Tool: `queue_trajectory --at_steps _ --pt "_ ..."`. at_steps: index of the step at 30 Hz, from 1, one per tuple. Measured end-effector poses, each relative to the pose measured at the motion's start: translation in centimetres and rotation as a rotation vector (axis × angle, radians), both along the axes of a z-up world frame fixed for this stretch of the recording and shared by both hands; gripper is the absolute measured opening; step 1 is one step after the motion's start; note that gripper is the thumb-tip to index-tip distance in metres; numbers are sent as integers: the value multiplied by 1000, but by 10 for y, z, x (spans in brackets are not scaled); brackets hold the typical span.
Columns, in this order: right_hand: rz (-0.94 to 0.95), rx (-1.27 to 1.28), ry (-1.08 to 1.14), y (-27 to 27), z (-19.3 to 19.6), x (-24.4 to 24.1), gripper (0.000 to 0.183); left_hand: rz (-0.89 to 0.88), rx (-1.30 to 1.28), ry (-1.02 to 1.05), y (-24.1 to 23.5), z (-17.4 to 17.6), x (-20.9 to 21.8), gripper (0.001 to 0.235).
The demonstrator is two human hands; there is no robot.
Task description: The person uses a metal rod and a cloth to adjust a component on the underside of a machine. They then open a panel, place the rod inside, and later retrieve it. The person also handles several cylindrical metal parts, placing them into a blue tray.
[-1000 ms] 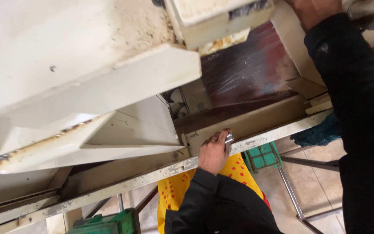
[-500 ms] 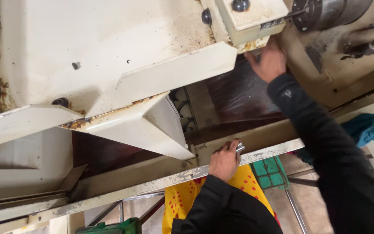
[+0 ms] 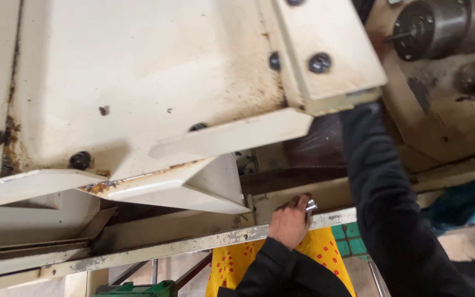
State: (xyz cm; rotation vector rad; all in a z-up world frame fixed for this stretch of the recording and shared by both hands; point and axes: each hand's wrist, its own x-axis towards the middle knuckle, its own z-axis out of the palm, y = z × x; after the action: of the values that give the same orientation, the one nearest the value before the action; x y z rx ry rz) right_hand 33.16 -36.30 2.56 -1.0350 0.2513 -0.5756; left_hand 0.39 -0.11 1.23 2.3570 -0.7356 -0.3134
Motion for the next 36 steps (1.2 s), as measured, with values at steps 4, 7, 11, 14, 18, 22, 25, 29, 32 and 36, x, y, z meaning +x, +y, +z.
queue_trajectory --at_steps 4,7,11,14,18,22,25,29,32,36 --pt "11 -427 263 47 0 26 23 11 -25 -11 1 -3 -1 34" --pt "-13 -553 328 54 -2 25 23 12 -40 -2 3 -3 -2 34" --pt "-44 -626 359 49 -13 19 24 9 -50 7 5 -2 -1 35" --pt "-58 -675 381 45 -22 16 24 -18 -55 -9 5 -3 0 33" --pt "-111 -741 426 28 -26 3 24 -21 -66 -11 6 -5 -1 37" --pt "-155 -811 445 20 -15 6 24 -29 -61 16 5 -5 0 38" --pt "-162 -867 459 24 -9 8 24 -12 -79 6 6 -6 -1 37" --pt "-176 -954 469 24 13 7 24 15 -84 24 6 -5 -1 37" --pt "-188 -1022 482 26 26 -6 24 22 -79 32 6 -4 -1 38" --pt "-223 -1149 429 29 32 -55 25 20 -46 27 6 -4 -2 38"
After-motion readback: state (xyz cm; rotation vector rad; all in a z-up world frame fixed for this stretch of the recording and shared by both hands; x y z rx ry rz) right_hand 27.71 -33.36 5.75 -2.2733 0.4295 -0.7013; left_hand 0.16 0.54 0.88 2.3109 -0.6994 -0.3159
